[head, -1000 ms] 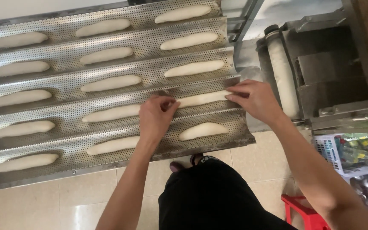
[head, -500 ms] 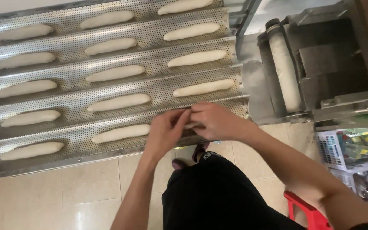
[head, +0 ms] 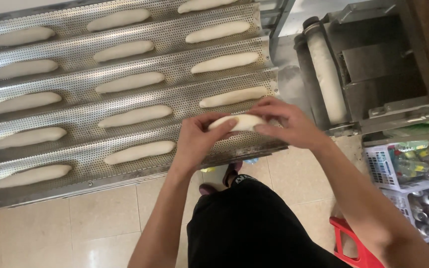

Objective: Arranging shaped dough pieces onto metal baking trays and placing them on a rack

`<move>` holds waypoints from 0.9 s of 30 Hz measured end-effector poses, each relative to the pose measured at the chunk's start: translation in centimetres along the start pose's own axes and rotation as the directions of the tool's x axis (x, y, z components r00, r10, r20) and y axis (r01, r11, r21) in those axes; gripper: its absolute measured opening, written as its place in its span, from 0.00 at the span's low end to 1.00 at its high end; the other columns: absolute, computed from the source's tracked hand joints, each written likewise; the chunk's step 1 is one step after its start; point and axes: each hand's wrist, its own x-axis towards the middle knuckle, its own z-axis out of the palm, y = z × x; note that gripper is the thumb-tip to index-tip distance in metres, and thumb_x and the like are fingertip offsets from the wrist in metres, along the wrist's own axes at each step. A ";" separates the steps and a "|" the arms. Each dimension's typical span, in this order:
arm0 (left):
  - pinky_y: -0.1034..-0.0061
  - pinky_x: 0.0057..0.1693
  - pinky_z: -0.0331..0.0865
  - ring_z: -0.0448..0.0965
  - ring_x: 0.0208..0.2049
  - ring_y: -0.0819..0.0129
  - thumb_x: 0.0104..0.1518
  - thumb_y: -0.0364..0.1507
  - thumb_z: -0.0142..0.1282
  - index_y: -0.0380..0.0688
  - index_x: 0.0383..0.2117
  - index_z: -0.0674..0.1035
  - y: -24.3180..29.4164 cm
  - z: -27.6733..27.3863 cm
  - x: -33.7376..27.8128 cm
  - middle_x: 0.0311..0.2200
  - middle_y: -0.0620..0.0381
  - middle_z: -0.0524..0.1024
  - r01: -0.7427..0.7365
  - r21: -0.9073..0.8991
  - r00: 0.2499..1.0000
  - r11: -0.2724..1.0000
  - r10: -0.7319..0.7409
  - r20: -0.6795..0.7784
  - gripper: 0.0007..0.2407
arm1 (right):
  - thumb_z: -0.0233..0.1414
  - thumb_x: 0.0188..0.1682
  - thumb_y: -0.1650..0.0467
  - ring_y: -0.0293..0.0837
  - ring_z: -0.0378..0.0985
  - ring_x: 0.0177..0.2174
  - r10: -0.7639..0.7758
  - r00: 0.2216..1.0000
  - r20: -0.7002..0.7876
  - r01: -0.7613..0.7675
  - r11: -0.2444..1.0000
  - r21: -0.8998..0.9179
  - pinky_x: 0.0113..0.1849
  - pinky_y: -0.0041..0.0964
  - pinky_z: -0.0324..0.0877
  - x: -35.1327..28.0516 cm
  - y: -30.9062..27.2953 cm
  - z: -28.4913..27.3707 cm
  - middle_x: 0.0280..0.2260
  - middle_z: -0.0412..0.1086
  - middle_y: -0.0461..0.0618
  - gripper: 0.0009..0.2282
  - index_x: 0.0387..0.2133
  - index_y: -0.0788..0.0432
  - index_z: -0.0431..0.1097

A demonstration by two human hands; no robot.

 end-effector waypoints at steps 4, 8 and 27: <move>0.64 0.48 0.83 0.82 0.39 0.59 0.54 0.30 0.69 0.23 0.47 0.81 -0.5 -0.7 0.2 0.41 0.32 0.82 0.088 -0.219 0.994 0.972 -0.073 0.076 0.20 | 0.61 0.47 0.70 0.50 0.82 0.37 0.135 0.991 -0.018 -0.128 0.966 0.225 0.39 0.39 0.79 -1.0 0.6 -0.3 0.39 0.76 0.59 0.19 0.52 0.63 0.73; 0.68 0.48 0.82 0.84 0.38 0.59 0.53 0.29 0.70 0.27 0.48 0.81 -0.9 -3.6 -0.5 0.38 0.37 0.83 0.150 -0.046 0.987 0.988 -0.146 0.068 0.19 | 0.65 0.45 0.67 0.49 0.84 0.39 0.077 0.991 -0.108 -0.095 0.982 -0.165 0.40 0.39 0.75 -1.3 1.0 -1.3 0.38 0.81 0.49 0.11 0.41 0.50 0.81; 0.56 0.42 0.80 0.85 0.35 0.45 0.58 0.34 0.64 0.49 0.39 0.87 -5.8 -2.7 -1.6 0.37 0.54 0.82 -0.164 0.762 0.959 0.627 0.281 -0.025 0.07 | 0.63 0.45 0.68 0.54 0.82 0.40 -0.046 0.991 -0.128 -0.021 0.878 -0.478 0.39 0.41 0.78 -3.5 2.0 -0.9 0.42 0.79 0.52 0.12 0.43 0.48 0.81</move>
